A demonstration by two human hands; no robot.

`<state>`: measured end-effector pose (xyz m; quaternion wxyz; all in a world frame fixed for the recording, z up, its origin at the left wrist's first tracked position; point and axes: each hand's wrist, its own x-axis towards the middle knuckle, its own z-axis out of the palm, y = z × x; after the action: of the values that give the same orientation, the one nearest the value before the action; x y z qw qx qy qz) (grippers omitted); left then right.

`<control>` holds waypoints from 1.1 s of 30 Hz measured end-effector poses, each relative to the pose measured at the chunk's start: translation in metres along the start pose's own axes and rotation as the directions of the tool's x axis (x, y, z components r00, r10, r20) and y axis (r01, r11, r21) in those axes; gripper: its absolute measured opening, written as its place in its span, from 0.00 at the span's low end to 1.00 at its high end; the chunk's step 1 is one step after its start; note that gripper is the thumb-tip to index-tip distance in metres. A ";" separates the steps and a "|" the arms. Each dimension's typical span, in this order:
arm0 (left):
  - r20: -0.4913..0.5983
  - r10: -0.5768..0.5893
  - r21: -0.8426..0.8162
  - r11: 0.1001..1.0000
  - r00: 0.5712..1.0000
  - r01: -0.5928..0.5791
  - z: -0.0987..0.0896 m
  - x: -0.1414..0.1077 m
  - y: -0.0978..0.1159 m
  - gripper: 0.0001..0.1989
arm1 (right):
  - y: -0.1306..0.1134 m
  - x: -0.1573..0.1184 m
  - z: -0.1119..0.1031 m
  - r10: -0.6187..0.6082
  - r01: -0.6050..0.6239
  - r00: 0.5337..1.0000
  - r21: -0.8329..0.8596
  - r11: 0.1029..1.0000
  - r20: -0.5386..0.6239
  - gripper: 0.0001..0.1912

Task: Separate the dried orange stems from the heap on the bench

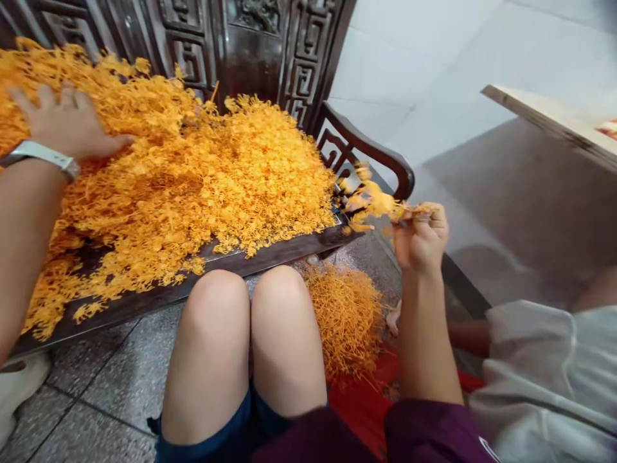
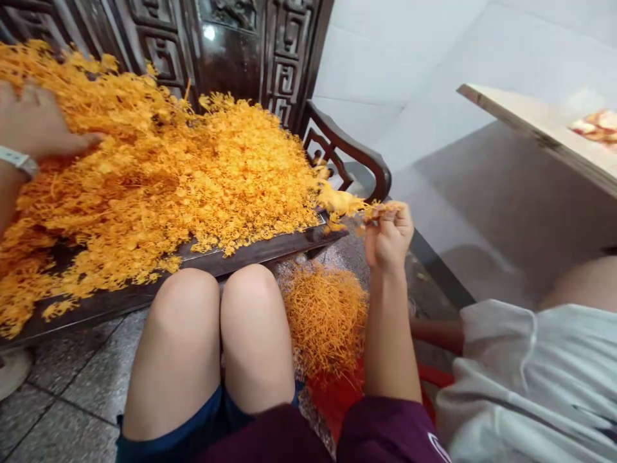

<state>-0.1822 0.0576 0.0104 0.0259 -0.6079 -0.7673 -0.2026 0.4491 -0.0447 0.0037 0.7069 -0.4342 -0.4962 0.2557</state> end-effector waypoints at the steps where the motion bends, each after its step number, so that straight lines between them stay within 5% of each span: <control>1: 0.030 0.021 0.029 0.999 0.999 -0.021 -0.003 -0.008 0.006 0.59 | -0.003 -0.005 -0.001 0.045 -0.045 0.999 0.030 0.999 0.009 0.18; 4: -0.055 0.110 0.001 0.994 0.992 -0.110 -0.014 -0.044 0.037 0.54 | -0.010 -0.020 0.000 0.100 -0.104 0.994 0.105 0.989 0.046 0.18; 6: -0.328 0.201 -0.042 0.973 0.923 -0.226 -0.018 -0.079 0.070 0.38 | -0.014 -0.030 0.005 0.106 -0.119 0.990 0.150 0.981 0.091 0.17; 9: -0.419 0.293 -0.094 0.927 0.860 -0.362 -0.013 -0.136 0.132 0.23 | -0.024 -0.044 0.018 0.136 -0.175 0.973 0.209 0.962 0.188 0.18; 12: -0.152 0.472 -0.505 0.718 0.868 -0.479 -0.003 -0.184 0.201 0.18 | -0.040 -0.057 0.040 0.165 -0.242 0.946 0.269 0.932 0.278 0.20; 14: 0.066 0.613 -0.806 0.498 0.787 -0.321 0.004 -0.206 0.243 0.25 | -0.051 -0.066 0.058 0.185 -0.276 0.931 0.273 0.922 0.315 0.22; 16: 0.142 0.709 -0.950 0.295 0.691 -0.107 0.008 -0.222 0.278 0.28 | -0.059 -0.073 0.075 0.220 -0.303 0.917 0.223 0.927 0.334 0.24; 18: 0.140 0.699 -0.987 0.154 0.701 0.043 0.009 -0.230 0.302 0.24 | -0.062 -0.079 0.089 0.246 -0.317 0.904 0.162 0.934 0.350 0.23; 22: 0.111 0.545 -0.989 -0.019 0.831 0.145 0.013 -0.230 0.318 0.12 | -0.053 -0.084 0.102 0.252 -0.343 0.892 0.198 0.918 0.375 0.16; 26: 0.119 0.423 -0.987 -0.050 0.898 0.155 0.023 -0.219 0.303 0.10 | -0.043 -0.086 0.099 0.269 -0.350 0.903 0.209 0.913 0.336 0.15; 31: 0.048 0.269 -0.992 0.125 0.962 0.014 0.038 -0.198 0.275 0.15 | -0.040 -0.099 0.097 0.331 -0.379 0.909 0.170 0.910 0.253 0.37; 33: 0.001 0.283 -0.967 0.244 0.959 -0.071 0.041 -0.191 0.266 0.16 | -0.038 -0.104 0.100 0.328 -0.373 0.907 0.145 0.916 0.263 0.37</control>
<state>0.1266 -0.0567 -0.0071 -0.3915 -0.5966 -0.4124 -0.5664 0.3146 -0.1098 -0.0007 0.6246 -0.4133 -0.4621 0.4749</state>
